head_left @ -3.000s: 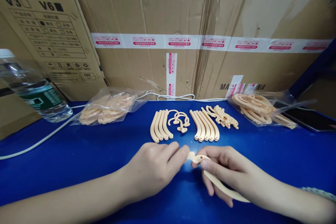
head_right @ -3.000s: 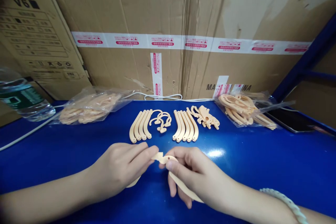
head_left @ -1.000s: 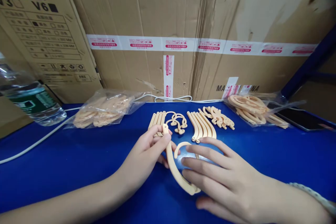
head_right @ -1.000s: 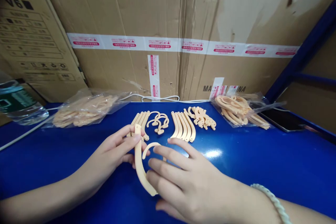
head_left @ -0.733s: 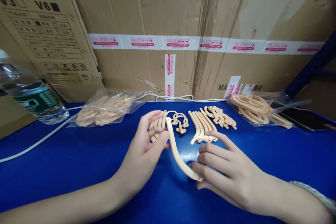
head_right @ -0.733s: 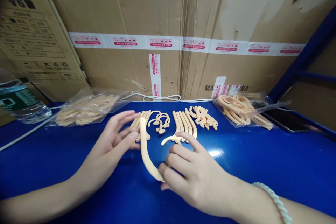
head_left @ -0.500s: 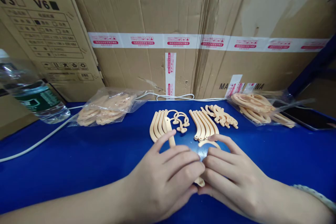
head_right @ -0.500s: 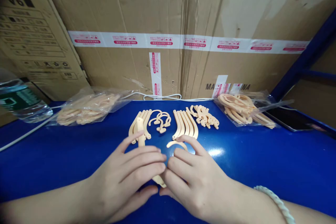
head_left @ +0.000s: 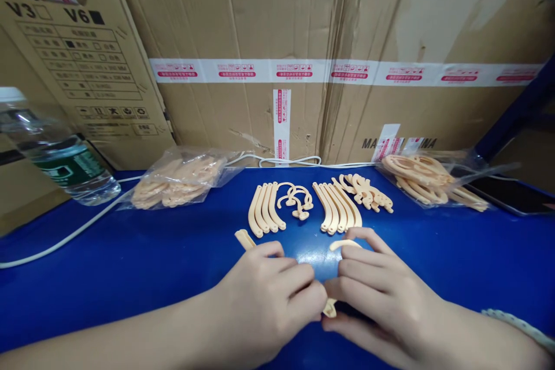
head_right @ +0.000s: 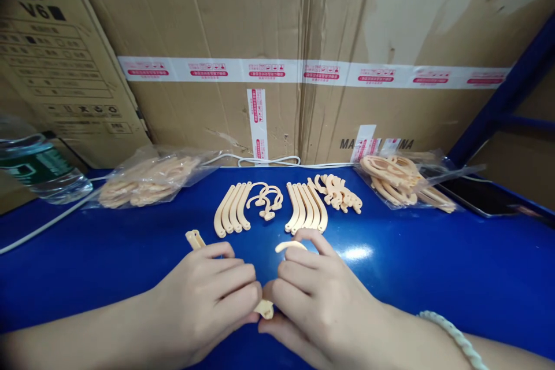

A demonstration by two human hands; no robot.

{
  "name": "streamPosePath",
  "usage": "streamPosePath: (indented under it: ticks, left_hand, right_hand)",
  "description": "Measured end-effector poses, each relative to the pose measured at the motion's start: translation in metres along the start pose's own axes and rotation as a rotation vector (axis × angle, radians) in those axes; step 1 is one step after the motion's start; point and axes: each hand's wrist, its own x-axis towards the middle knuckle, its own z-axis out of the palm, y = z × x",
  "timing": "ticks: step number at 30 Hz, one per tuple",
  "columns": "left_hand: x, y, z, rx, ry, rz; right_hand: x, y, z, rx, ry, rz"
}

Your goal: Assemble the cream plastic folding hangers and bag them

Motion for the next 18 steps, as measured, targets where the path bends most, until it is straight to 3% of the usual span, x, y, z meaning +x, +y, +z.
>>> streamPosePath:
  ticks: [5, 11, 18]
  left_hand:
    - [0.001, -0.002, -0.006, -0.003, 0.018, 0.008]
    - [0.000, -0.009, -0.017, 0.075, 0.185, 0.152]
    - [-0.022, -0.046, -0.020, -0.158, 0.052, 0.020]
  right_hand:
    - [0.002, -0.004, -0.002, 0.058, 0.045, 0.046]
    - [0.005, 0.005, -0.004, 0.183, 0.127, 0.193]
    - [0.013, 0.036, -0.002, 0.226, 0.111, 0.175]
